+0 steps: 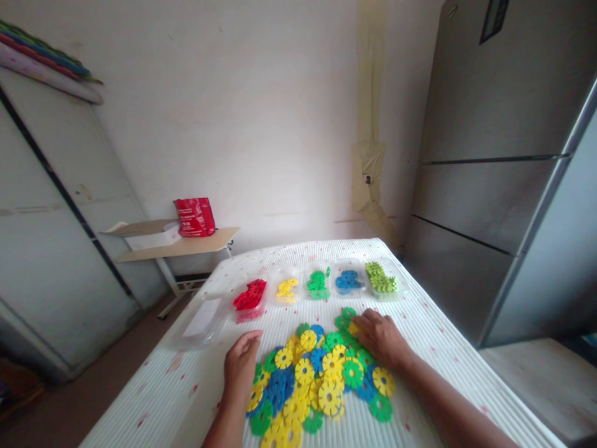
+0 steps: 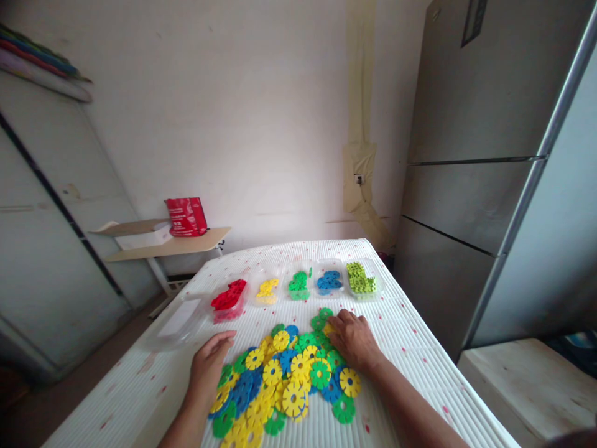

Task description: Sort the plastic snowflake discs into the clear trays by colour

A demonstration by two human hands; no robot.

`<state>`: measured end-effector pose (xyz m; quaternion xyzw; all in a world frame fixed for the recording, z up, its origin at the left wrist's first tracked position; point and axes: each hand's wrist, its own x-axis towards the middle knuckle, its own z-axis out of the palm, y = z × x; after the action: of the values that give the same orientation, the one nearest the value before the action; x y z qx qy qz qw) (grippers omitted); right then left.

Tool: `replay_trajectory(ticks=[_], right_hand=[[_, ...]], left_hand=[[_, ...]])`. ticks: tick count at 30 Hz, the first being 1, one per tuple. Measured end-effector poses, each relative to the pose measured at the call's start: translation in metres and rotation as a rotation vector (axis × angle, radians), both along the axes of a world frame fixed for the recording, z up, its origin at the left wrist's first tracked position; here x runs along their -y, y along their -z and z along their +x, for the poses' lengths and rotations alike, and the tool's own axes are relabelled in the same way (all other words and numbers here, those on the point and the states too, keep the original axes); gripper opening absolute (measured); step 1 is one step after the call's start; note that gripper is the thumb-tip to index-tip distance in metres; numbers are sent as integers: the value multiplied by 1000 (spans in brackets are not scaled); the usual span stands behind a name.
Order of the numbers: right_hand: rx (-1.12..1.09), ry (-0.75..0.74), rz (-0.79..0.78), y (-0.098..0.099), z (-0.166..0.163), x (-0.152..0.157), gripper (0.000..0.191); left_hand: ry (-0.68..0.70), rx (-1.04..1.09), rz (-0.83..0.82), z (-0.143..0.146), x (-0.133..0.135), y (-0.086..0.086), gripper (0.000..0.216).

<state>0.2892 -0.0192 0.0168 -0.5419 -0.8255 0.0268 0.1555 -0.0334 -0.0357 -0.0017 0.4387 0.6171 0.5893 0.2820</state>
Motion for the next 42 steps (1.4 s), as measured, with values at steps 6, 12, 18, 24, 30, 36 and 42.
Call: replay_trajectory(ticks=[6, 12, 18, 24, 30, 36, 42], right_hand=[[-21, 2, -30, 1, -1, -4, 29], [-73, 17, -83, 8, -1, -13, 30], [-335, -53, -150, 1, 17, -9, 34], [-457, -201, -456, -35, 40, 23, 31], [-201, -220, -424, -37, 27, 48, 33], [-124, -179, -401, -31, 17, 53, 41], [-162, -189, -402, -32, 23, 46, 31]], left_hand=[[-4, -29, 7, -1, 0, 0, 30], [-16, -20, -8, -2, -1, 1, 30], [-11, -6, -20, -2, -2, 3, 32], [-11, -8, -18, 0, 0, -1, 31], [-21, -16, -24, 1, 1, -3, 30], [-21, -9, -20, 1, 0, -1, 30], [-7, -18, -13, -2, -1, 4, 30]])
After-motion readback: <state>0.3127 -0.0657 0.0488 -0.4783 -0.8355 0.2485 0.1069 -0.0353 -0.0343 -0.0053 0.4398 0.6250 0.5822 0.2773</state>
